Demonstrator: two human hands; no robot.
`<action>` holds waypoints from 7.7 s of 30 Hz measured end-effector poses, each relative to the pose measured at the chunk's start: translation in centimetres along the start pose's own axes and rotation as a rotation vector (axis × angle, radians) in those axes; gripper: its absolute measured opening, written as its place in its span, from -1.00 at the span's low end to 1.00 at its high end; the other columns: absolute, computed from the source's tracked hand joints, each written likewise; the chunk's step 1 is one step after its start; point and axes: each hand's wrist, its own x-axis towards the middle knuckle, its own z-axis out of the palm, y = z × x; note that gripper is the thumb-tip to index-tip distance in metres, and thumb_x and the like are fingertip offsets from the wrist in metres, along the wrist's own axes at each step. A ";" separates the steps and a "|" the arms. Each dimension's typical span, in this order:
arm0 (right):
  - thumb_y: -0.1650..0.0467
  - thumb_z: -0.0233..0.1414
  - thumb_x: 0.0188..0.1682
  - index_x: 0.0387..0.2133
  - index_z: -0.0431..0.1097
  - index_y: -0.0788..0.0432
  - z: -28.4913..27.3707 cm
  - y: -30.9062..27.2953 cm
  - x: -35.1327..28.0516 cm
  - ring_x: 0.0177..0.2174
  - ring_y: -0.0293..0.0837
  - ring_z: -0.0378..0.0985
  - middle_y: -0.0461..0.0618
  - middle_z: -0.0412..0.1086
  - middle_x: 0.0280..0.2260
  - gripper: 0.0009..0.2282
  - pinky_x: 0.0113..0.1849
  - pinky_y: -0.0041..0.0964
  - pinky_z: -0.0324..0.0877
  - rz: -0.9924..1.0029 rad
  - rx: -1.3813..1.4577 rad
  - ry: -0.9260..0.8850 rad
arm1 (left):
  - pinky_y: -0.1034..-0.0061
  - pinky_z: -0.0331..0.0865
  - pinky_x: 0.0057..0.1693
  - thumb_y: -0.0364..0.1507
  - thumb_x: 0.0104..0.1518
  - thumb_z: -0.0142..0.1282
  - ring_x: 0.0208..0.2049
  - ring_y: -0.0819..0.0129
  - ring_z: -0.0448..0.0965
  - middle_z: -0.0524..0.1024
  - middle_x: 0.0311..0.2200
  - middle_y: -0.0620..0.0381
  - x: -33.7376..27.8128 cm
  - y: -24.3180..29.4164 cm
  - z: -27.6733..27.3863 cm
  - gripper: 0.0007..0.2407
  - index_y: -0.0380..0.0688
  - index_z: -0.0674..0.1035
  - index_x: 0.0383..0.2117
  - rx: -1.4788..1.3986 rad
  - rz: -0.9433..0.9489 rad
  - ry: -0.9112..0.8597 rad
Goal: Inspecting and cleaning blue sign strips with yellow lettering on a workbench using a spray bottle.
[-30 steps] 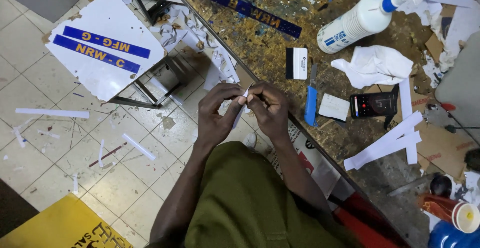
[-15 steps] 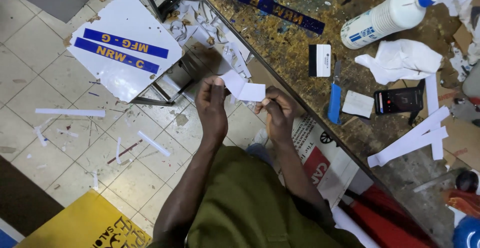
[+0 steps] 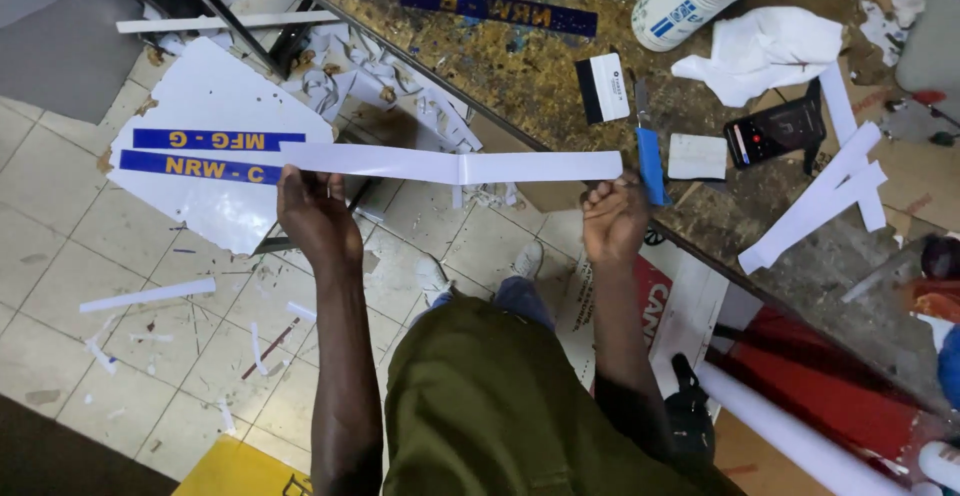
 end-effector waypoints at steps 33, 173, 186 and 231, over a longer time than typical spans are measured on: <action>0.39 0.11 0.26 0.17 0.50 0.34 2.0 -1.3 -5.8 -0.20 0.20 0.77 0.42 0.62 -0.09 -0.70 -0.22 0.09 0.72 -0.208 -0.928 -0.394 | 0.56 0.50 -0.04 -0.31 0.59 0.11 -0.28 0.53 0.36 0.32 -0.36 0.25 -3.6 -2.4 4.7 -0.83 -0.09 0.51 -0.15 0.551 0.425 -0.404; -0.01 0.03 0.20 0.38 0.29 0.50 10.1 -4.2 -20.5 -0.09 0.17 0.76 0.32 0.62 -0.19 -0.22 -0.01 0.13 0.63 -0.626 -0.725 -0.768 | 0.41 0.67 -0.08 -0.33 0.51 0.08 -0.34 0.48 0.58 0.50 -0.44 0.15 -9.6 0.8 10.9 -0.83 -0.18 0.59 -0.10 0.337 0.247 -0.696; 0.05 -0.06 0.29 0.45 0.13 0.45 1.1 -9.2 -18.2 -0.13 0.18 0.74 0.30 0.60 -0.20 -0.29 -0.03 0.11 0.59 -0.629 -0.695 -0.785 | 0.14 0.78 0.15 -0.24 0.52 0.03 0.00 0.03 0.85 0.76 -0.05 -0.24 -15.7 -6.5 11.6 -0.85 0.03 0.46 -0.07 0.087 -0.113 -0.675; 0.09 -0.01 0.28 0.47 0.20 0.47 -5.7 -12.2 -17.8 -0.05 0.25 0.71 0.37 0.61 -0.07 -0.30 -0.02 0.13 0.59 -0.623 -0.715 -0.600 | 0.21 0.79 0.06 -0.26 0.59 -0.05 -0.23 0.31 0.78 0.58 -0.39 0.11 -25.5 -13.6 12.5 -0.83 -0.07 0.44 -0.02 0.448 -0.131 -0.886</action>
